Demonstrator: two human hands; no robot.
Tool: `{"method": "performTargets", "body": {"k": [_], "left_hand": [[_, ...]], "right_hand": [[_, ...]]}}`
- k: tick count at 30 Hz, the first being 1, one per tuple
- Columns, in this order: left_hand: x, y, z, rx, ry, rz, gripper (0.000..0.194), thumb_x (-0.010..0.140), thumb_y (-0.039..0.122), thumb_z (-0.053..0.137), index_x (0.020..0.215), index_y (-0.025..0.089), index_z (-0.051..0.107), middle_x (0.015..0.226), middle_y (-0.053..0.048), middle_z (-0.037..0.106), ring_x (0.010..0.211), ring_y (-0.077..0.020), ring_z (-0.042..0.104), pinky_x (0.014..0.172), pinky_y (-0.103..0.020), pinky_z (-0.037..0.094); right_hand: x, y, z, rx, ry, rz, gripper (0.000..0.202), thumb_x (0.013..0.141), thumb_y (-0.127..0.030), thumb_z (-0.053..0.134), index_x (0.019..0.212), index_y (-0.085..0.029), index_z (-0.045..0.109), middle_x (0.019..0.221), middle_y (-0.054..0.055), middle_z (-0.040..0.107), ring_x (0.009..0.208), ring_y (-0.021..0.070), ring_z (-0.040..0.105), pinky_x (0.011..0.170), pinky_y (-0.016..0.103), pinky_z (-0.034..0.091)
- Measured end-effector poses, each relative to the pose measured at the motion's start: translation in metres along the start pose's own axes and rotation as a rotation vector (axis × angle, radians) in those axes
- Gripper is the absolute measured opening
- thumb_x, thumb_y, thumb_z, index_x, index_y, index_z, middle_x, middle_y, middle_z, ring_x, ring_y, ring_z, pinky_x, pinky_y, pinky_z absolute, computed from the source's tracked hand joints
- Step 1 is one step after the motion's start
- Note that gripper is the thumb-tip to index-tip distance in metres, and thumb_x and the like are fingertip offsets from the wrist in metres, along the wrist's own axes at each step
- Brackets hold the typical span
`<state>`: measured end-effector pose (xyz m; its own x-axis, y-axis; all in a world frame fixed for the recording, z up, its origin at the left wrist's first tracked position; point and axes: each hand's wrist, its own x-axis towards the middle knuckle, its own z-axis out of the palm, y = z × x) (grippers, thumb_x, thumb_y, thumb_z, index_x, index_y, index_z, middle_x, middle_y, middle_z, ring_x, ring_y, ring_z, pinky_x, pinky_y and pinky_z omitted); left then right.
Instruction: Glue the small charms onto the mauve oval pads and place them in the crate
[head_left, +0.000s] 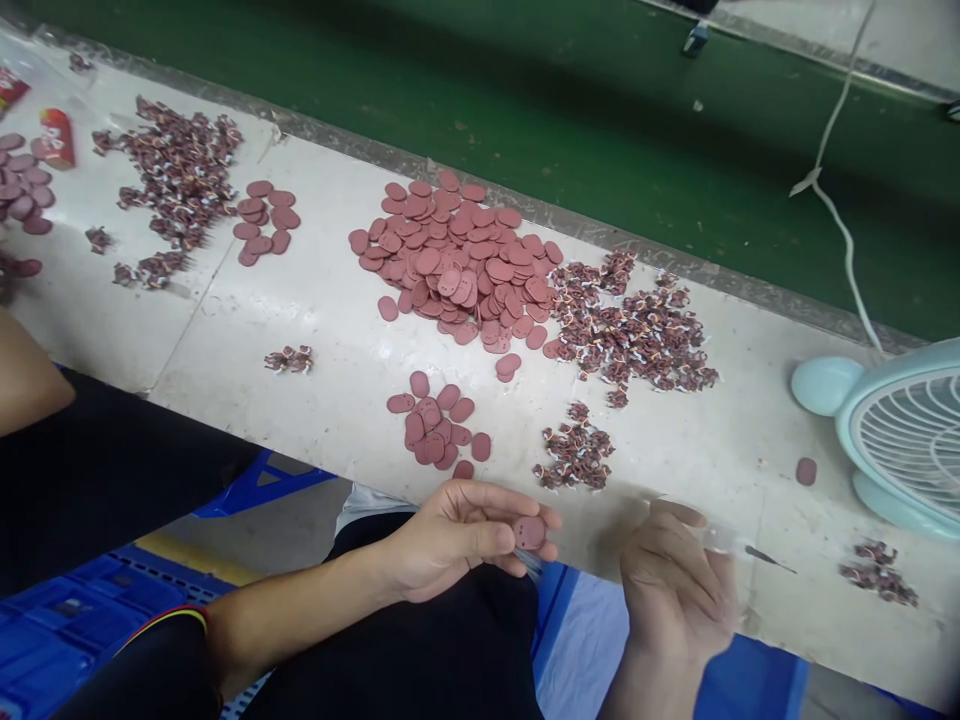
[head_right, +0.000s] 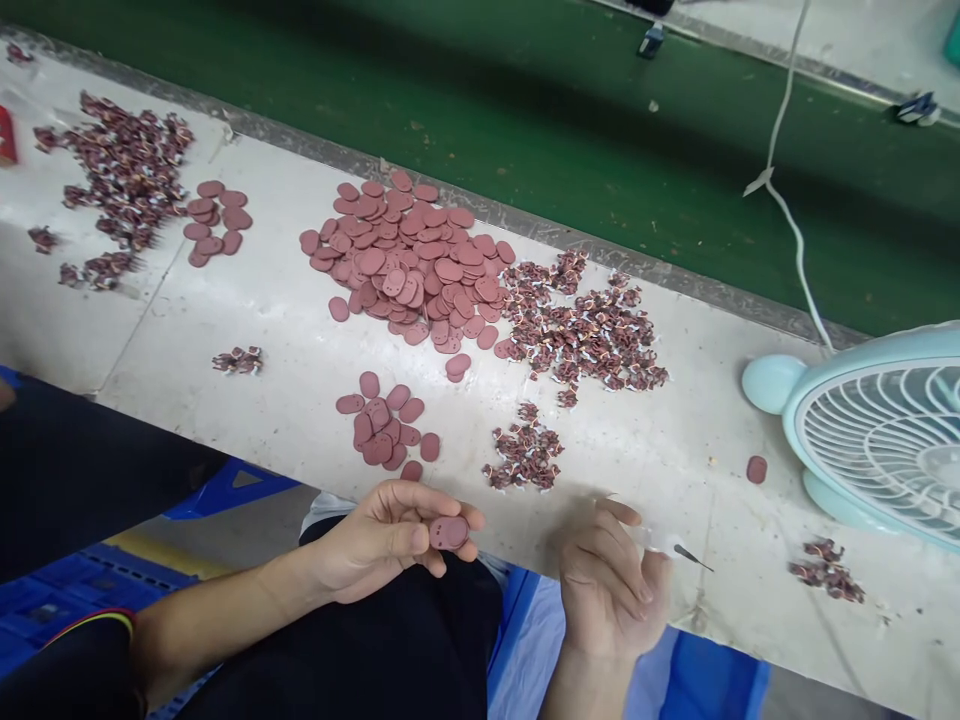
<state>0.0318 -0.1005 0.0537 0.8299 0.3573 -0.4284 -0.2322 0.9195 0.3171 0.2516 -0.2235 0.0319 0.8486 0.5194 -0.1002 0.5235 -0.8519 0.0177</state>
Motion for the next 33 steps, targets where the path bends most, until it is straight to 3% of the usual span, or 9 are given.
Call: {"method": "performTargets", "body": {"k": [2, 6, 11, 16, 20, 22, 28, 30, 33], "left_hand": [[-0.001, 0.002, -0.001, -0.005, 0.019, 0.008, 0.025, 0.083, 0.023, 0.086, 0.108, 0.022, 0.083, 0.119, -0.012, 0.081, 0.099, -0.0234, 0.081, 0.074, -0.021, 0.063], [-0.005, 0.006, -0.005, 0.018, 0.063, 0.015, 0.023, 0.085, 0.022, 0.085, 0.108, 0.021, 0.083, 0.119, -0.012, 0.081, 0.098, -0.0225, 0.081, 0.074, -0.020, 0.063], [-0.007, 0.011, -0.006, 0.050, 0.081, 0.026, 0.023, 0.086, 0.023, 0.083, 0.109, 0.020, 0.083, 0.120, -0.012, 0.081, 0.099, -0.0222, 0.080, 0.073, -0.020, 0.062], [-0.009, 0.013, -0.002, 0.085, 0.108, 0.022, 0.023, 0.084, 0.023, 0.085, 0.107, 0.020, 0.083, 0.117, -0.012, 0.082, 0.095, -0.0213, 0.081, 0.071, -0.019, 0.062], [-0.009, 0.011, -0.002, 0.094, 0.121, 0.019, 0.023, 0.082, 0.023, 0.086, 0.105, 0.019, 0.083, 0.115, -0.013, 0.082, 0.094, -0.0215, 0.081, 0.070, -0.019, 0.061], [-0.007, 0.009, -0.001, 0.101, 0.134, 0.007, 0.023, 0.082, 0.023, 0.087, 0.104, 0.018, 0.083, 0.114, -0.013, 0.082, 0.094, -0.0219, 0.080, 0.070, -0.020, 0.061], [-0.003, 0.008, 0.002, 0.123, 0.160, 0.004, 0.025, 0.079, 0.024, 0.089, 0.103, 0.018, 0.083, 0.114, -0.013, 0.082, 0.093, -0.0213, 0.080, 0.069, -0.020, 0.059], [-0.003, 0.007, 0.002, 0.121, 0.156, 0.012, 0.025, 0.078, 0.024, 0.089, 0.102, 0.018, 0.083, 0.116, -0.013, 0.081, 0.094, -0.0218, 0.080, 0.069, -0.020, 0.059], [-0.004, 0.005, 0.000, 0.114, 0.135, 0.034, 0.026, 0.077, 0.022, 0.090, 0.103, 0.020, 0.083, 0.121, -0.013, 0.080, 0.098, -0.0227, 0.080, 0.069, -0.020, 0.058]], "right_hand": [[-0.005, -0.010, -0.002, 0.110, -0.071, -0.164, 0.015, 0.093, -0.038, 0.069, 0.104, -0.028, 0.073, 0.067, 0.000, 0.064, 0.053, 0.0144, 0.067, 0.039, 0.023, 0.050], [-0.008, -0.022, -0.007, 0.258, -0.078, -0.212, 0.031, 0.093, -0.053, 0.064, 0.105, -0.026, 0.072, 0.076, 0.004, 0.069, 0.068, 0.0191, 0.071, 0.053, 0.031, 0.058], [-0.008, -0.027, -0.010, 0.457, -0.105, -0.212, 0.040, 0.094, -0.060, 0.059, 0.104, -0.023, 0.071, 0.085, 0.007, 0.071, 0.079, 0.0220, 0.070, 0.067, 0.036, 0.058], [-0.008, -0.026, -0.009, 0.565, -0.127, -0.178, 0.037, 0.095, -0.055, 0.058, 0.104, -0.021, 0.069, 0.095, 0.007, 0.072, 0.085, 0.0220, 0.068, 0.079, 0.038, 0.053], [-0.008, -0.021, -0.006, 0.636, -0.146, -0.103, 0.049, 0.095, -0.053, 0.060, 0.129, -0.018, 0.059, 0.100, 0.006, 0.073, 0.082, 0.0199, 0.069, 0.075, 0.035, 0.053], [-0.008, -0.019, -0.005, 0.662, -0.165, -0.077, 0.053, 0.095, -0.053, 0.060, 0.133, -0.017, 0.059, 0.100, 0.006, 0.074, 0.081, 0.0199, 0.070, 0.075, 0.034, 0.054], [-0.010, -0.018, -0.012, 0.670, -0.232, -0.094, 0.033, 0.091, -0.050, 0.064, 0.101, -0.022, 0.078, 0.095, 0.007, 0.075, 0.084, 0.0241, 0.069, 0.082, 0.040, 0.054], [-0.013, -0.017, -0.018, 0.677, -0.243, -0.085, 0.029, 0.087, -0.049, 0.067, 0.095, -0.023, 0.077, 0.097, 0.008, 0.075, 0.087, 0.0267, 0.071, 0.077, 0.040, 0.056], [-0.024, -0.015, -0.030, 0.733, -0.253, -0.016, 0.031, 0.084, -0.052, 0.073, 0.093, -0.022, 0.075, 0.091, 0.008, 0.077, 0.075, 0.0258, 0.073, 0.061, 0.035, 0.058]]}}
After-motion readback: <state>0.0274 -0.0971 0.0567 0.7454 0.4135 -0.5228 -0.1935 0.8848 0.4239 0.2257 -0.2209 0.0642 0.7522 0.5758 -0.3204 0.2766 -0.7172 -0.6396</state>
